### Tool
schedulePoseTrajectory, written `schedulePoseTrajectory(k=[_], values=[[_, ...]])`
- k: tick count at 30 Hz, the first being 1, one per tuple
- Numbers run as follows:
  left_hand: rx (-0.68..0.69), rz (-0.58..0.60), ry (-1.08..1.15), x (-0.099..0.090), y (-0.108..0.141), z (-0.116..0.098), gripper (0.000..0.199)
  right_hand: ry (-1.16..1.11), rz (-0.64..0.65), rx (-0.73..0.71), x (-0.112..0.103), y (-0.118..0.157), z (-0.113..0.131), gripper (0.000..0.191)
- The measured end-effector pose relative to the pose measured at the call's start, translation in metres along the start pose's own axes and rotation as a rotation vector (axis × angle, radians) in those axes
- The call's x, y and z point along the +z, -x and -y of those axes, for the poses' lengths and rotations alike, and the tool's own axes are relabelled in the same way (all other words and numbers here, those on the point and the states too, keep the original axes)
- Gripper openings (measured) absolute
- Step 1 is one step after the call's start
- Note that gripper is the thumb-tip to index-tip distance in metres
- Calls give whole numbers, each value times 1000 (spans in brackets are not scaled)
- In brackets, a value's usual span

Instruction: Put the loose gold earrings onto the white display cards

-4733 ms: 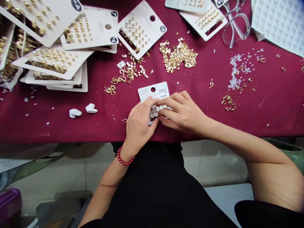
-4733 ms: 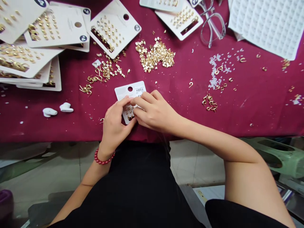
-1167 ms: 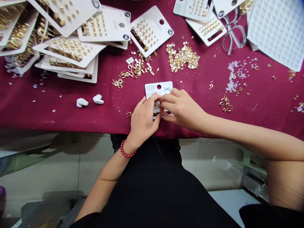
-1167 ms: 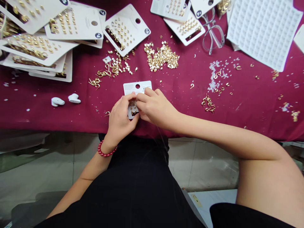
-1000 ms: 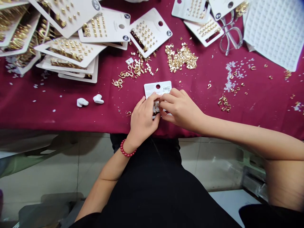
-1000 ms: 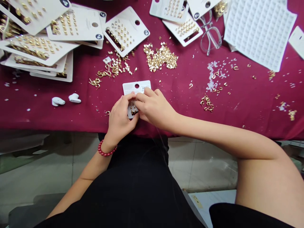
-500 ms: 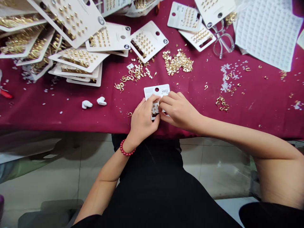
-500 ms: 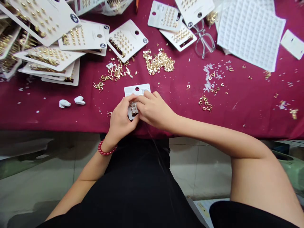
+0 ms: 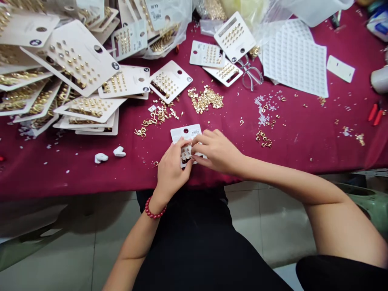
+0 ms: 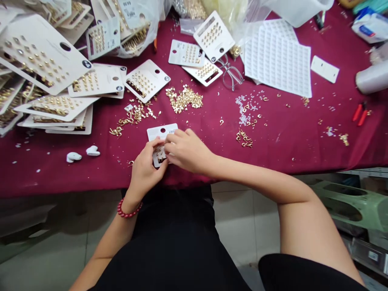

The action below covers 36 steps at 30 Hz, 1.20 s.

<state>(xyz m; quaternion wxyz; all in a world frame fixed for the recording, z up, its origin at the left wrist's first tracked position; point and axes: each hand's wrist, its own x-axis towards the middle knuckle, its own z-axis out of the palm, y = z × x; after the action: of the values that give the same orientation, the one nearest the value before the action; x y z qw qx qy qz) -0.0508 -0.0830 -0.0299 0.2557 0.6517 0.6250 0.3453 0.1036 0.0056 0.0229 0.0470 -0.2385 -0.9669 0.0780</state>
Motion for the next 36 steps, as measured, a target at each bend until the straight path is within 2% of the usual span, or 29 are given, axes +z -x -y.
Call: schedulePoseTrajectory(k=[2, 5, 7, 9, 10, 14, 17, 19, 24, 28, 32, 36], values=[[-11, 12, 15, 0, 0, -2, 46, -70, -125, 148, -9, 13, -34, 16], [-33, 21, 26, -1, -1, -3, 46, -48, -387, 541, -18, 43, -111, 19], [-39, 25, 26, -1, -1, -3, 45, -43, -446, 773, -19, 65, -160, 26], [-43, 33, 24, -1, 0, -3, 45, -60, -455, 844, -15, 84, -191, 32], [-47, 33, 21, -1, 0, -2, 45, -71, -448, 849, -13, 91, -197, 31], [-54, 27, 17, 0, 0, -2, 45, -83, -404, 782, -6, 94, -185, 23], [-61, 26, 15, 0, 0, -3, 45, -61, -424, 756, -1, 88, -179, 22], [-59, 27, 16, -1, -1, -4, 44, -66, -440, 731, 3, 87, -187, 22], [-52, 22, 22, -2, -2, -5, 45, -38, -383, 694, 12, 90, -217, 23], [-41, 19, 20, -2, -1, -5, 45, -13, -358, 681, 14, 91, -224, 25], [-32, 17, 21, -1, -1, -4, 44, -108, -428, 651, 12, 89, -214, 27], [-38, 27, 24, -2, -2, -4, 43, -208, -551, 704, 8, 87, -203, 23]])
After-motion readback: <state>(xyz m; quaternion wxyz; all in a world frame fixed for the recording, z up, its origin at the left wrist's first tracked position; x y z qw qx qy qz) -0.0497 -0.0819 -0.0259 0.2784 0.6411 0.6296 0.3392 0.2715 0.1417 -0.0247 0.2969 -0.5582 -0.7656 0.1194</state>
